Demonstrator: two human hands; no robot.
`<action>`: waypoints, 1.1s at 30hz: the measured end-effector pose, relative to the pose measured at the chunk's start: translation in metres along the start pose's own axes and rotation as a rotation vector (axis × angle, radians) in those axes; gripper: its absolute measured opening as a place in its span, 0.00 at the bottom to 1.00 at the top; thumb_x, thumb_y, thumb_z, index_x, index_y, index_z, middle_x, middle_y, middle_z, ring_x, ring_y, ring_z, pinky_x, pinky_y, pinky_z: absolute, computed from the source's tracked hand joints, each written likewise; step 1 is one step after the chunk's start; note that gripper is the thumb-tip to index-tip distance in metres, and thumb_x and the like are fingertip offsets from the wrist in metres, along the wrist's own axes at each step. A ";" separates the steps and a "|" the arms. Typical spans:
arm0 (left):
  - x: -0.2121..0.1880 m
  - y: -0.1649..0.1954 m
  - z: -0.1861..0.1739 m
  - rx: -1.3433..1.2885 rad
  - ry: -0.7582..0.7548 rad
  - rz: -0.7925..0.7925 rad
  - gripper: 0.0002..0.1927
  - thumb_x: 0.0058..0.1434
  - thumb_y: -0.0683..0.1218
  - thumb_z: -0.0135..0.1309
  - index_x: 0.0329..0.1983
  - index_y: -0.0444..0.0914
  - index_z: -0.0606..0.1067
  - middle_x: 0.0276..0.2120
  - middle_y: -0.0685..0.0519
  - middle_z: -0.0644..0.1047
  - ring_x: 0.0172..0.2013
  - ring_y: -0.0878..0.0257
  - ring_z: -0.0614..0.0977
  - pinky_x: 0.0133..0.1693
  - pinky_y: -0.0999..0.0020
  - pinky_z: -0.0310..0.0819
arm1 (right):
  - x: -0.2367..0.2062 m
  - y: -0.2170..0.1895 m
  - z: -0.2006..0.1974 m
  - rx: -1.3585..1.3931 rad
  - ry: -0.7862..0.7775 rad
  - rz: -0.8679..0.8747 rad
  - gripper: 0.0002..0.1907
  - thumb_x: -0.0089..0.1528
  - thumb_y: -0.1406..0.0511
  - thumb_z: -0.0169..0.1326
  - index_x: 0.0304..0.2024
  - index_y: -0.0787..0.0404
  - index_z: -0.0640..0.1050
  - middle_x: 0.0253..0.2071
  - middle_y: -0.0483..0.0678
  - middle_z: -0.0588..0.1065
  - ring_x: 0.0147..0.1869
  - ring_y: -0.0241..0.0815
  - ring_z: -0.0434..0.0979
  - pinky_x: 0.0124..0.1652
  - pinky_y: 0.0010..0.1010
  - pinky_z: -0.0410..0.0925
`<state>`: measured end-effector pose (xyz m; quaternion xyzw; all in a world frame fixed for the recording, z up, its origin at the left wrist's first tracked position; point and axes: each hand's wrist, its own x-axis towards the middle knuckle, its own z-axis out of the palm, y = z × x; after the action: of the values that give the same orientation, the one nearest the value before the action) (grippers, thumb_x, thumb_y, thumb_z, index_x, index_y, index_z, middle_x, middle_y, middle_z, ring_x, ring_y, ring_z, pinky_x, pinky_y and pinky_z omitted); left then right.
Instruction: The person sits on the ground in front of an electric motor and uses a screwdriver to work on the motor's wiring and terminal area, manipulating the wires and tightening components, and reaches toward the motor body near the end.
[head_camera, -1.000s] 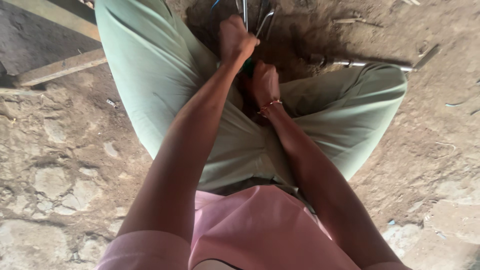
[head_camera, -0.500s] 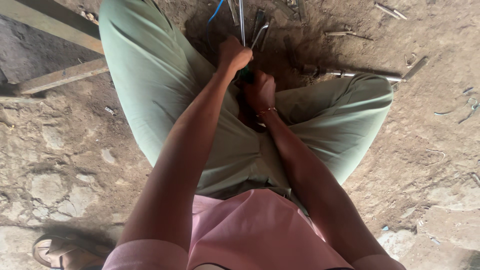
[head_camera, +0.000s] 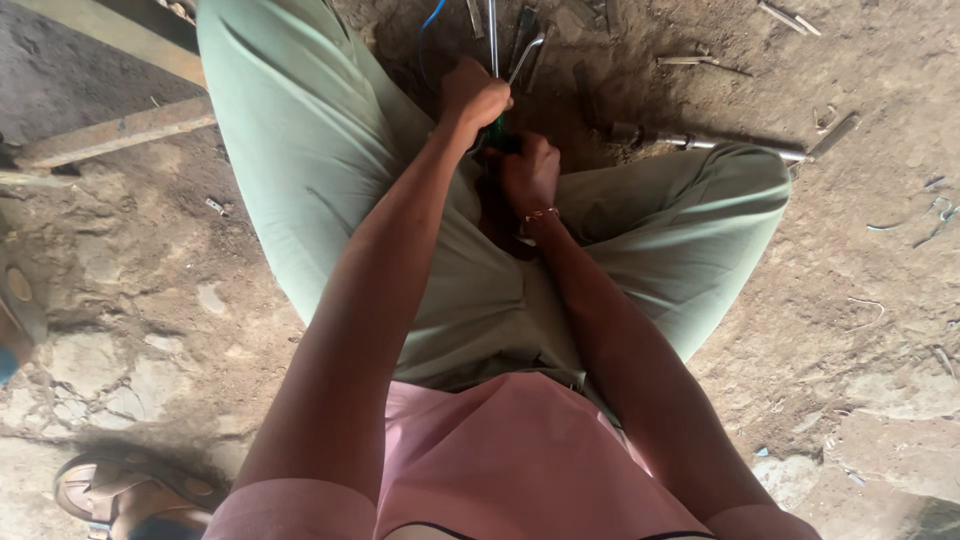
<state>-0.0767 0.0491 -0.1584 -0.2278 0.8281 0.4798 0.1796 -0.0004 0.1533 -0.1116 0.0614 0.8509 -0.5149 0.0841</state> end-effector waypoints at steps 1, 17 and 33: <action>-0.002 0.001 -0.001 -0.020 -0.021 -0.006 0.17 0.47 0.47 0.69 0.33 0.31 0.80 0.34 0.38 0.83 0.39 0.49 0.88 0.42 0.60 0.83 | 0.000 0.000 0.000 0.010 0.004 0.028 0.09 0.55 0.69 0.62 0.35 0.72 0.82 0.30 0.61 0.81 0.31 0.49 0.85 0.33 0.38 0.74; -0.007 0.006 -0.003 0.319 0.131 0.167 0.30 0.42 0.64 0.73 0.26 0.32 0.80 0.26 0.45 0.80 0.26 0.55 0.86 0.29 0.63 0.81 | -0.003 -0.008 -0.006 -0.028 -0.003 0.223 0.17 0.58 0.63 0.63 0.45 0.68 0.82 0.39 0.59 0.83 0.43 0.47 0.85 0.44 0.36 0.73; -0.008 -0.011 0.012 -0.135 0.209 0.070 0.24 0.41 0.51 0.77 0.21 0.31 0.75 0.19 0.46 0.79 0.19 0.66 0.83 0.17 0.68 0.77 | 0.011 0.013 -0.002 0.218 -0.210 0.161 0.18 0.65 0.62 0.54 0.51 0.69 0.79 0.42 0.54 0.81 0.46 0.42 0.78 0.48 0.31 0.70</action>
<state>-0.0628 0.0567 -0.1674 -0.2591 0.8156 0.5139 0.0597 -0.0088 0.1618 -0.1242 0.0841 0.7688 -0.5993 0.2064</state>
